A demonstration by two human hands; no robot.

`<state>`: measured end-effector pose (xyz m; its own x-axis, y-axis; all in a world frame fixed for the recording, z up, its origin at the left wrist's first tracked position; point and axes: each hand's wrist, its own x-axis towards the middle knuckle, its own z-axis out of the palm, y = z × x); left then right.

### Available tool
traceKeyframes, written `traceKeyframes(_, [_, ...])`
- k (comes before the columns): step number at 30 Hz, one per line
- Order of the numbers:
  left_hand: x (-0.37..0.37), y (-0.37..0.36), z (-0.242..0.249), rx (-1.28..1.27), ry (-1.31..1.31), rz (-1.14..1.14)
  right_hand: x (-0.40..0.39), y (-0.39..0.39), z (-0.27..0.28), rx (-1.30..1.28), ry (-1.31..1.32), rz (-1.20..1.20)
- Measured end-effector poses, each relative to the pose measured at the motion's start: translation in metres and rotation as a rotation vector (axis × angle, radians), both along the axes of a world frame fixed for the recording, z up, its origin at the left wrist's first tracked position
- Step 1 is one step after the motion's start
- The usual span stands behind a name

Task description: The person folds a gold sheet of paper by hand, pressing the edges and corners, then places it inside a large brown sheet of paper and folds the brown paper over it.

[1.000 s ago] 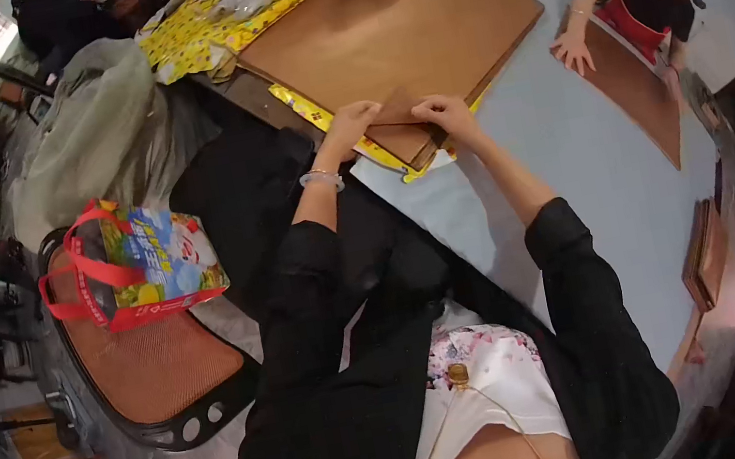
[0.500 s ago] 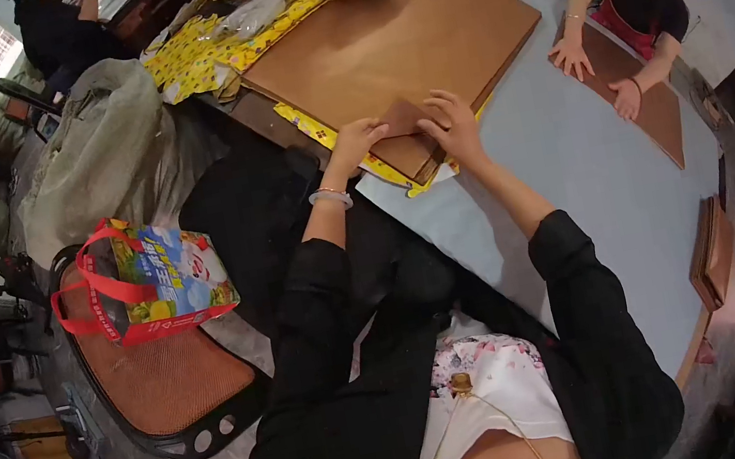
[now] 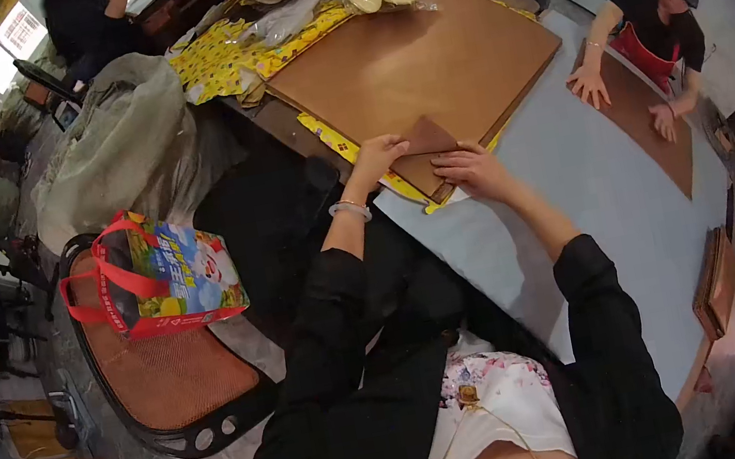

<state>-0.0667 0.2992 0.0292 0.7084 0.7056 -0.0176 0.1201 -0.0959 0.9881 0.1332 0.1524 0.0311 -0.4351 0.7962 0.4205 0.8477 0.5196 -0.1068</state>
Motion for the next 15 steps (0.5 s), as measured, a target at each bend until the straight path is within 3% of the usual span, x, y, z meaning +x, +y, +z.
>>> traceKeyframes(3, [0.001,0.006,-0.008,0.084,0.026,-0.002,0.002,0.001,-0.005,0.015,-0.003,-0.009])
traceKeyframes(7, [0.002,0.002,-0.009,-0.091,-0.053,-0.016,-0.005,0.002,-0.001,0.029,0.097,-0.066])
traceKeyframes(8, [0.000,0.004,-0.007,0.040,0.037,-0.023,-0.006,0.002,-0.001,0.009,0.100,-0.076])
traceKeyframes(15, [0.001,-0.003,0.002,-0.048,0.022,0.027,-0.007,-0.004,0.008,-0.069,0.061,-0.047])
